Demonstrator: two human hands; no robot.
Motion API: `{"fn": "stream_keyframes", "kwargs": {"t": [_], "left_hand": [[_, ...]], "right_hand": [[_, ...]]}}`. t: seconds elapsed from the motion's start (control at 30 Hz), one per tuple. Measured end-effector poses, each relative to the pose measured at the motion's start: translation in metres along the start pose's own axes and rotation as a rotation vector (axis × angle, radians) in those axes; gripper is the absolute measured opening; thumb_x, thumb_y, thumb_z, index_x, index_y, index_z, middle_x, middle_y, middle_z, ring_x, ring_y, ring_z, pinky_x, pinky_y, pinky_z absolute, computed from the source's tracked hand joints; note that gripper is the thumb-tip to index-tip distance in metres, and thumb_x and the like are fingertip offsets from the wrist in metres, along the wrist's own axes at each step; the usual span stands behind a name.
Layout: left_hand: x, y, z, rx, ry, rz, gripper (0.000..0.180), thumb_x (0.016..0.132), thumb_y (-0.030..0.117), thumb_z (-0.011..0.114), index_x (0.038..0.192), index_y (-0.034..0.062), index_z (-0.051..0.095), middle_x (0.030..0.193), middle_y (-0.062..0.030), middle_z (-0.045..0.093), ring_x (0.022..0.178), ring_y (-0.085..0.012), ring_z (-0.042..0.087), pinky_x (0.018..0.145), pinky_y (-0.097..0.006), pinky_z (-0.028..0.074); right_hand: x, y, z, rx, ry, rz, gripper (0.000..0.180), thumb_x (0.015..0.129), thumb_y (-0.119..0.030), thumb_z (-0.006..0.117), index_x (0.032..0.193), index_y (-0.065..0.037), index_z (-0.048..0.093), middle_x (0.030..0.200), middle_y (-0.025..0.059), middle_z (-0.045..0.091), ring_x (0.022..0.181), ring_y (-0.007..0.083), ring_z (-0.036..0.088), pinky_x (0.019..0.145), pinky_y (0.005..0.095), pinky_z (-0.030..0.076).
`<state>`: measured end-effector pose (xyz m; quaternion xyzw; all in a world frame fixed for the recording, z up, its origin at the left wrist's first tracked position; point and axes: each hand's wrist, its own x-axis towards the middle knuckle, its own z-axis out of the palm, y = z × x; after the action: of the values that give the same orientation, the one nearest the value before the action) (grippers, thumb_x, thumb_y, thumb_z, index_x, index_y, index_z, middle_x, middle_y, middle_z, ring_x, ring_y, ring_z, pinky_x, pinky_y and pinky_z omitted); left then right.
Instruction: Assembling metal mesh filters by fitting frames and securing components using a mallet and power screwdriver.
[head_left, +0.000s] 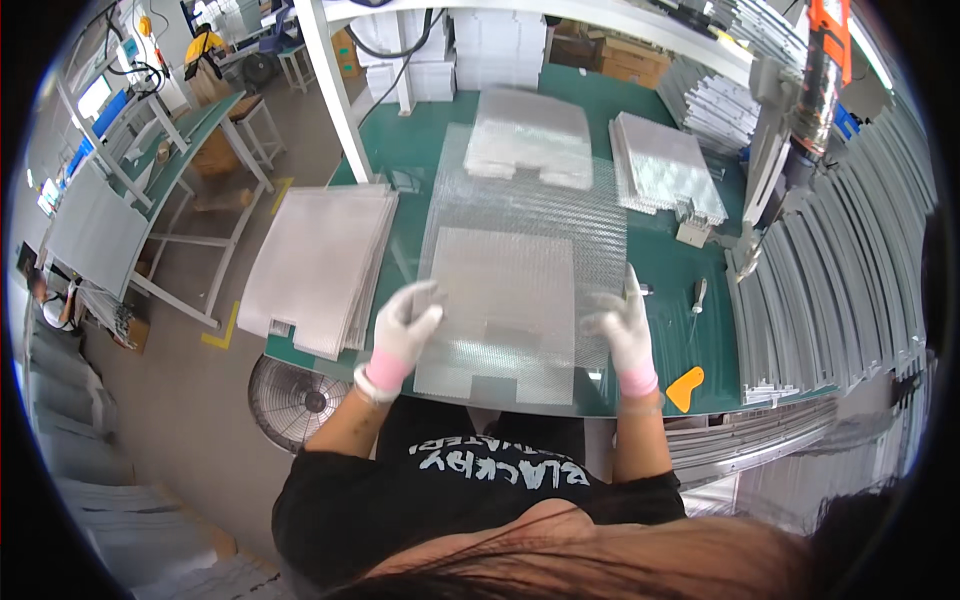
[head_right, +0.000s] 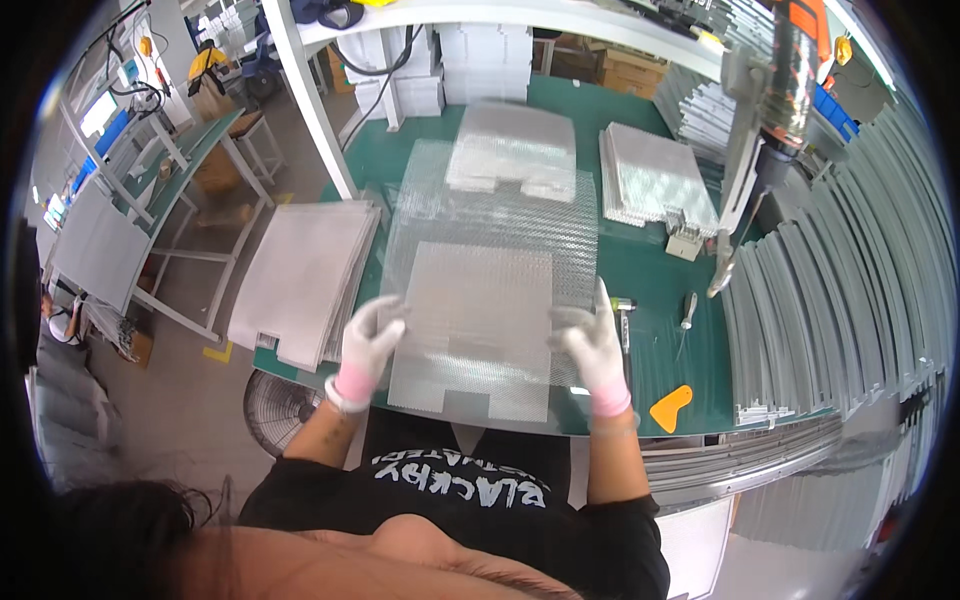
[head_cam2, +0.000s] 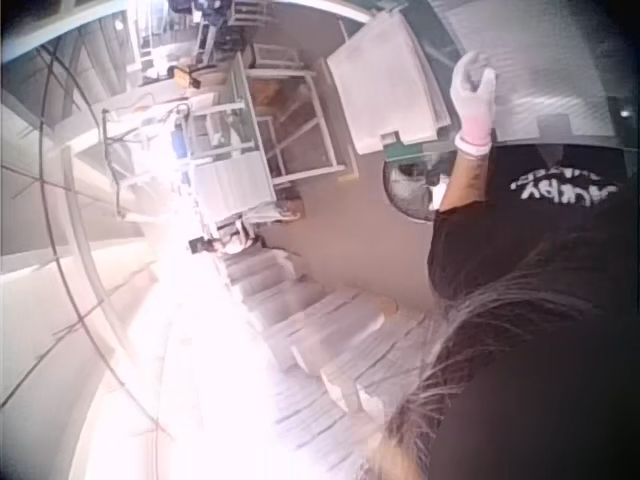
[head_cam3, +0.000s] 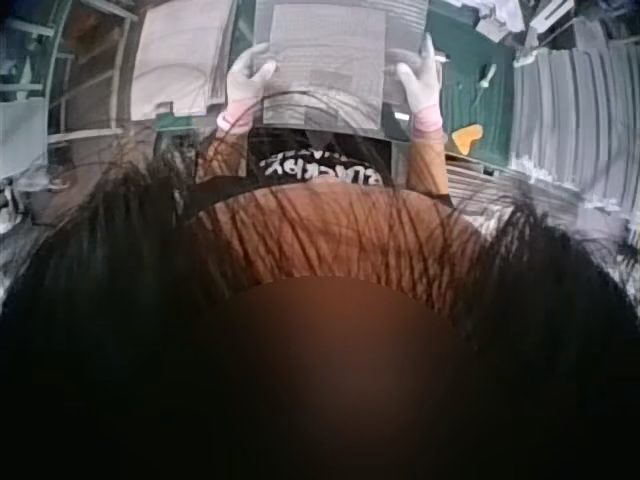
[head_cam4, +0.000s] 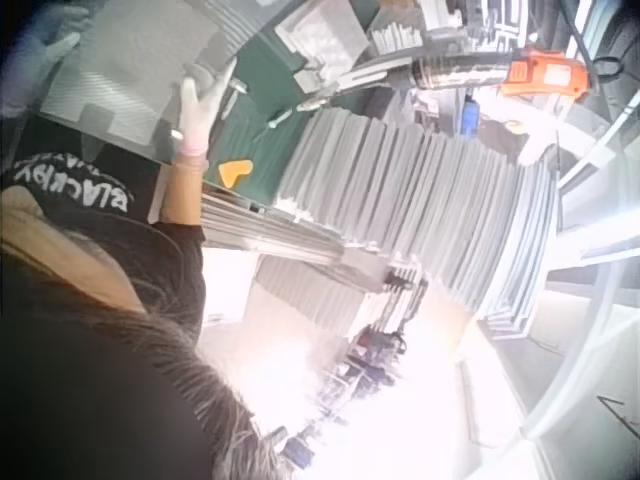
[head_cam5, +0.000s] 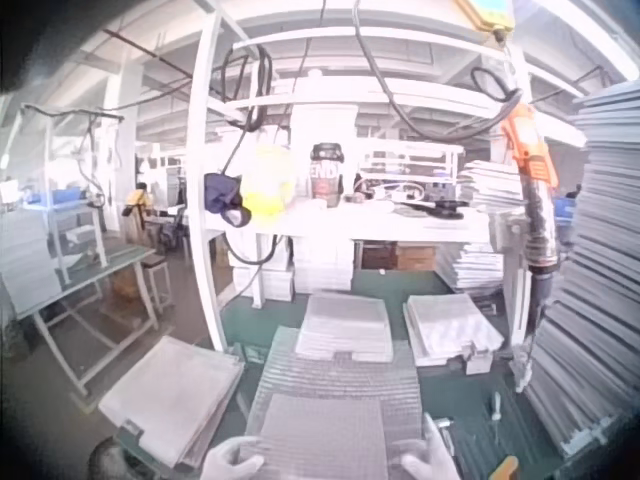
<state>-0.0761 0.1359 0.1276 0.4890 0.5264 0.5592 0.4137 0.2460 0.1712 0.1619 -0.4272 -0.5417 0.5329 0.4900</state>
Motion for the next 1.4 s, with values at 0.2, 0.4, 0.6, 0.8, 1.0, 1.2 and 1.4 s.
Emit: {"fn": "stream_keyframes", "kwargs": {"t": [0.2, 0.4, 0.6, 0.8, 1.0, 1.2, 1.4], "left_hand": [[-0.051, -0.005, -0.001, 0.773, 0.040, -0.100, 0.056, 0.079, 0.020, 0.072, 0.128, 0.0012, 0.051, 0.097, -0.0183, 0.066, 0.076, -0.0268, 0.067, 0.071, -0.034, 0.054], [-0.059, -0.030, -0.003, 0.806, 0.035, -0.031, 0.057, 0.081, 0.022, 0.071, 0.129, 0.0016, 0.050, 0.103, -0.0219, 0.066, 0.091, -0.0377, 0.066, 0.077, -0.041, 0.053], [-0.061, -0.045, -0.003, 0.870, 0.005, -0.032, 0.058, 0.082, 0.024, 0.070, 0.131, 0.0009, 0.048, 0.110, -0.0223, 0.065, 0.096, -0.0380, 0.065, 0.081, -0.042, 0.053], [-0.059, -0.051, -0.002, 0.906, -0.008, -0.027, 0.061, 0.084, 0.025, 0.067, 0.135, 0.0003, 0.044, 0.116, -0.0223, 0.063, 0.100, -0.0374, 0.063, 0.084, -0.043, 0.052], [-0.053, -0.039, 0.000, 0.927, -0.020, -0.114, 0.068, 0.081, 0.025, 0.069, 0.138, -0.0006, 0.042, 0.121, -0.0199, 0.059, 0.107, -0.0371, 0.060, 0.089, -0.044, 0.049], [-0.029, -0.040, -0.013, 1.089, -0.237, 0.253, 0.062, 0.077, 0.020, 0.066, 0.134, 0.0056, 0.049, 0.135, -0.0170, 0.049, 0.127, -0.0427, 0.041, 0.109, -0.056, 0.028], [0.000, -0.040, 0.009, 1.129, -0.352, 0.297, 0.050, 0.078, 0.020, 0.064, 0.127, 0.0088, 0.057, 0.138, -0.0152, 0.047, 0.131, -0.0453, 0.036, 0.112, -0.060, 0.020]], "right_hand": [[-0.044, 0.034, 0.031, -0.678, 0.149, 0.027, 0.094, 0.079, -0.011, 0.070, 0.151, 0.002, 0.012, 0.091, 0.0156, 0.064, 0.064, 0.0225, 0.060, 0.062, 0.0326, 0.051], [-0.042, 0.077, 0.027, -0.773, 0.162, -0.035, 0.090, 0.078, -0.013, 0.069, 0.151, 0.000, 0.018, 0.087, 0.0133, 0.064, 0.064, 0.0190, 0.057, 0.063, 0.0301, 0.050], [-0.043, 0.089, 0.025, -0.884, 0.144, -0.003, 0.088, 0.080, -0.018, 0.069, 0.150, 0.000, 0.020, 0.098, 0.0209, 0.065, 0.077, 0.0319, 0.064, 0.071, 0.0362, 0.052], [-0.045, 0.087, 0.028, -0.952, 0.137, -0.030, 0.082, 0.080, -0.022, 0.070, 0.148, -0.004, 0.028, 0.125, 0.0258, 0.057, 0.100, 0.0383, 0.062, 0.086, 0.0420, 0.051], [-0.032, 0.068, 0.020, -1.076, -0.033, 0.109, 0.072, 0.084, -0.031, 0.067, 0.144, -0.006, 0.037, 0.117, 0.0232, 0.059, 0.108, 0.0375, 0.059, 0.091, 0.0420, 0.049], [0.087, 0.054, -0.055, -0.993, -0.181, -0.100, 0.048, 0.082, -0.036, 0.067, 0.118, -0.004, 0.063, 0.110, 0.0233, 0.061, 0.103, 0.0393, 0.059, 0.091, 0.0426, 0.048], [0.274, 0.050, -0.134, -1.330, 0.789, 0.073, 0.082, 0.074, -0.054, 0.070, 0.133, -0.001, 0.049, 0.122, 0.0284, 0.056, 0.114, 0.0421, 0.057, 0.097, 0.0480, 0.047]]}}
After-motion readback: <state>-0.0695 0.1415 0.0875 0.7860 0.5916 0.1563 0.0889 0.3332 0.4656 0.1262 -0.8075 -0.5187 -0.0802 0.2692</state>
